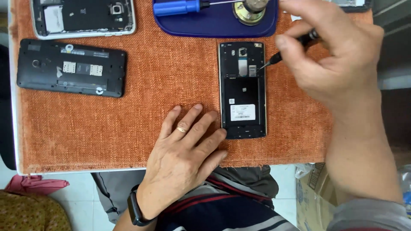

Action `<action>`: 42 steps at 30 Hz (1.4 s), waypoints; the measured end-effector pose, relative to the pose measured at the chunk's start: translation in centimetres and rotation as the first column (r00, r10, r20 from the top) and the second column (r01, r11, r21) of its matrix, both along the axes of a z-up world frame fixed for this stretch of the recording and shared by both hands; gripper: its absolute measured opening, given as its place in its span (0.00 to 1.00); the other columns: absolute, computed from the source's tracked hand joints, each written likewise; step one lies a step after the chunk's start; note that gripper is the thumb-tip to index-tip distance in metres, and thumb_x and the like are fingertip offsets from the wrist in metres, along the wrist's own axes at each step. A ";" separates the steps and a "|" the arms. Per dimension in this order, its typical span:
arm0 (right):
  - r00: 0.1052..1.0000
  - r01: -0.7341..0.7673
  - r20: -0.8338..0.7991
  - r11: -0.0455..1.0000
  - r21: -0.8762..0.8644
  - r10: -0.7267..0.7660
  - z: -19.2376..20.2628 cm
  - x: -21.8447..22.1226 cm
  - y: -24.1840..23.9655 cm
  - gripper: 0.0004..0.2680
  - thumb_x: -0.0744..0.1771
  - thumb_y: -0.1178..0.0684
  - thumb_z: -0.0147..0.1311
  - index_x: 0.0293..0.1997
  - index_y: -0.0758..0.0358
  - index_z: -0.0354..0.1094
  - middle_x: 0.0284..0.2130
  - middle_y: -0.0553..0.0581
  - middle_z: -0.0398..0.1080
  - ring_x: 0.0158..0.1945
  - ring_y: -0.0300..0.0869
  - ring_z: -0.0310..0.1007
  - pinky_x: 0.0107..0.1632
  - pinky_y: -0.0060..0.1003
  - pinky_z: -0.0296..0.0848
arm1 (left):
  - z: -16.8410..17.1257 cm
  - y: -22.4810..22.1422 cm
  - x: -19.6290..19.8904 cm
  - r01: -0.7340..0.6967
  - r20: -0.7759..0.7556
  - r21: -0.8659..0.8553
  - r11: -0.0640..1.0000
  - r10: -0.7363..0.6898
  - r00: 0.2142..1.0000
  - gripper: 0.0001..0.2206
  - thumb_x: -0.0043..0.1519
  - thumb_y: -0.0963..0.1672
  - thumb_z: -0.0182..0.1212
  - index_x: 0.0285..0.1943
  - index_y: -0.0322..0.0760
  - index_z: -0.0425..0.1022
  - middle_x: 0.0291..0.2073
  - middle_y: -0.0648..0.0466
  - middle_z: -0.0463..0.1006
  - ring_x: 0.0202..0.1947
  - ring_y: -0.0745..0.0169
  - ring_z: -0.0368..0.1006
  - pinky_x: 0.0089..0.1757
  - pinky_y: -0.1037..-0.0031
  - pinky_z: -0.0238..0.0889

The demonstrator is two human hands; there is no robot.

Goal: Removing small screws from a mobile phone using a precision screwdriver to disassemble the device.

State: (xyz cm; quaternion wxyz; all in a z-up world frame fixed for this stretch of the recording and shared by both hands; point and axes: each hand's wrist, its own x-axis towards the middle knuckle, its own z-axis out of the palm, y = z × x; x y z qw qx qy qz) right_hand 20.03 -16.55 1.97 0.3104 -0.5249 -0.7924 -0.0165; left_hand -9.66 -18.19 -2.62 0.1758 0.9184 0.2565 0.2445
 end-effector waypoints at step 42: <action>0.919 -0.309 -0.268 0.951 -0.030 0.290 -1.7 -4.6 -2.4 0.07 0.72 0.68 0.51 0.48 0.91 0.70 0.34 0.74 0.77 0.36 0.54 0.81 0.37 0.38 0.75 | -1.0 -0.4 -0.4 -0.022 0.138 0.018 1.000 0.020 0.990 0.09 0.68 0.47 0.67 0.51 0.40 0.84 0.56 0.44 0.77 0.62 0.37 0.71 0.64 0.44 0.55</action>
